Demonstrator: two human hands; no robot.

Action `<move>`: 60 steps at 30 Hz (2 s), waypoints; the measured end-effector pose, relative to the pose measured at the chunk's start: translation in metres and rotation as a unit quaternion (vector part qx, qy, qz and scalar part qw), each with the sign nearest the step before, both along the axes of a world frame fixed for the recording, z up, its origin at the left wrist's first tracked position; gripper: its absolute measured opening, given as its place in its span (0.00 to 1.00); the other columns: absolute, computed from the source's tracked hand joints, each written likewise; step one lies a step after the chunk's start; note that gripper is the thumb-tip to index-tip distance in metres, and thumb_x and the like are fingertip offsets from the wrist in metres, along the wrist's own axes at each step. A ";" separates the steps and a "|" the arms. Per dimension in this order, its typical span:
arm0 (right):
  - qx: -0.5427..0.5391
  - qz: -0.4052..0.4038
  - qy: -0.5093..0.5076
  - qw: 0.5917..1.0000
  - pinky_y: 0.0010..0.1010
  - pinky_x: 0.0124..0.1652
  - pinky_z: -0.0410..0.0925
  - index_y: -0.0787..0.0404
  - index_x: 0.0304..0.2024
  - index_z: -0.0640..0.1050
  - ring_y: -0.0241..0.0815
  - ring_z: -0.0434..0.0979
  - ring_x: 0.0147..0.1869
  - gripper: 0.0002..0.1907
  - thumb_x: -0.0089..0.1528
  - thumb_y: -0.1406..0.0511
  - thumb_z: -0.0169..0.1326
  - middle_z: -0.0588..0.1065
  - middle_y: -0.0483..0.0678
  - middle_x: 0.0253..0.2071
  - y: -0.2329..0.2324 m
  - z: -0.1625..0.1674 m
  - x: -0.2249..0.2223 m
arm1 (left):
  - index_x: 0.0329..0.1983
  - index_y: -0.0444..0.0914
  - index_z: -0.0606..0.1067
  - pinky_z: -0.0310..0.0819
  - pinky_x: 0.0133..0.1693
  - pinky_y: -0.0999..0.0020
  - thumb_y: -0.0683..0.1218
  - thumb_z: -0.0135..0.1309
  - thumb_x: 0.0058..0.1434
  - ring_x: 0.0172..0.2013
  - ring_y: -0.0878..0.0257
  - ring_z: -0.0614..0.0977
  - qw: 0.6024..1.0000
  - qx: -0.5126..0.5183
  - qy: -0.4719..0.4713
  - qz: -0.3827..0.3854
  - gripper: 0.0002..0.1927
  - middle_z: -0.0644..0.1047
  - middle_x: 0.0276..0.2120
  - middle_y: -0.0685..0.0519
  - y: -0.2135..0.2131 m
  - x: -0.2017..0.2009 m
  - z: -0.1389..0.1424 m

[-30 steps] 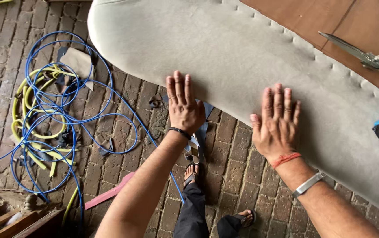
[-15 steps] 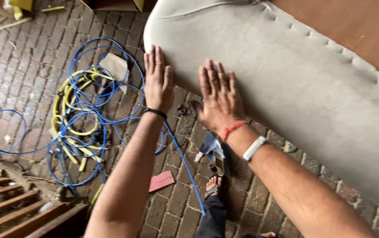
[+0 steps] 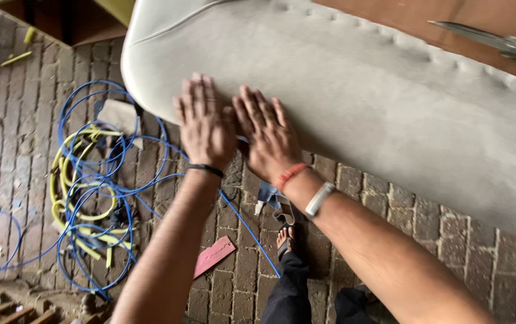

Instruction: The person staples fabric onto a wooden furniture frame using a pneumatic staple gun. They smooth the fabric, cut excess material with scissors, and reload the staple gun from a container. The person works along the edges and corners of the frame to secure the fabric.

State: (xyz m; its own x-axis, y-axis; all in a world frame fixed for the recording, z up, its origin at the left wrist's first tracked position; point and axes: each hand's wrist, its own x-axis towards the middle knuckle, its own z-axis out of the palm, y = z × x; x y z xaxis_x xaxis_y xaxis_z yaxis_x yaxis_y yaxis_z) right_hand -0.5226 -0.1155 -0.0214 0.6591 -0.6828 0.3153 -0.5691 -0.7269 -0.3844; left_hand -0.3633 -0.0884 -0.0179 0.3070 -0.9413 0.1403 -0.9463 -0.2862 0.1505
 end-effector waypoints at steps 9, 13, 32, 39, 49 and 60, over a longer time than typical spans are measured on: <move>0.080 -0.172 0.148 0.971 0.50 0.74 0.40 0.65 0.75 0.52 0.53 0.46 0.82 0.52 0.54 0.59 0.60 0.49 0.58 0.78 0.019 0.006 -0.229 | 0.77 0.34 0.47 0.38 0.73 0.49 0.52 0.33 0.71 0.76 0.49 0.50 0.979 0.065 0.015 -0.195 0.34 0.50 0.76 0.41 -0.023 -0.250 -0.007; 0.113 -0.221 0.205 0.947 0.50 0.74 0.42 0.65 0.74 0.53 0.54 0.47 0.81 0.58 0.46 0.57 0.66 0.50 0.57 0.78 0.040 0.005 -0.325 | 0.77 0.34 0.45 0.39 0.71 0.51 0.55 0.33 0.67 0.75 0.49 0.49 0.951 0.123 -0.006 -0.285 0.39 0.48 0.77 0.41 -0.017 -0.342 0.005; 0.123 -0.296 0.207 0.924 0.61 0.75 0.36 0.74 0.74 0.45 0.67 0.32 0.83 0.73 0.41 0.43 0.66 0.40 0.66 0.79 0.064 0.002 -0.231 | 0.78 0.49 0.53 0.45 0.71 0.47 0.54 0.48 0.64 0.74 0.54 0.53 0.969 0.093 -0.016 -0.230 0.38 0.53 0.76 0.55 0.014 -0.084 -0.024; 0.166 -0.152 0.210 0.951 0.61 0.72 0.34 0.74 0.73 0.42 0.68 0.29 0.80 0.73 0.44 0.40 0.66 0.36 0.69 0.77 0.030 0.015 -0.061 | 0.76 0.41 0.64 0.43 0.73 0.46 0.55 0.33 0.75 0.74 0.48 0.61 0.991 -0.112 0.017 -0.066 0.29 0.65 0.74 0.47 0.022 0.044 -0.013; 0.025 0.045 0.215 0.975 0.50 0.74 0.35 0.64 0.75 0.49 0.58 0.36 0.82 0.62 0.49 0.44 0.60 0.42 0.60 0.79 0.001 0.023 0.107 | 0.74 0.42 0.66 0.46 0.74 0.47 0.50 0.35 0.74 0.75 0.49 0.63 0.983 -0.147 0.089 -0.058 0.27 0.66 0.74 0.50 0.018 0.089 -0.026; -0.005 -0.132 0.066 0.989 0.49 0.75 0.45 0.60 0.77 0.54 0.49 0.51 0.82 0.49 0.64 0.45 0.57 0.54 0.54 0.79 0.053 0.007 -0.141 | 0.78 0.31 0.57 0.40 0.73 0.44 0.50 0.38 0.73 0.74 0.38 0.55 0.990 -0.116 0.042 0.072 0.32 0.58 0.75 0.36 0.018 0.017 -0.002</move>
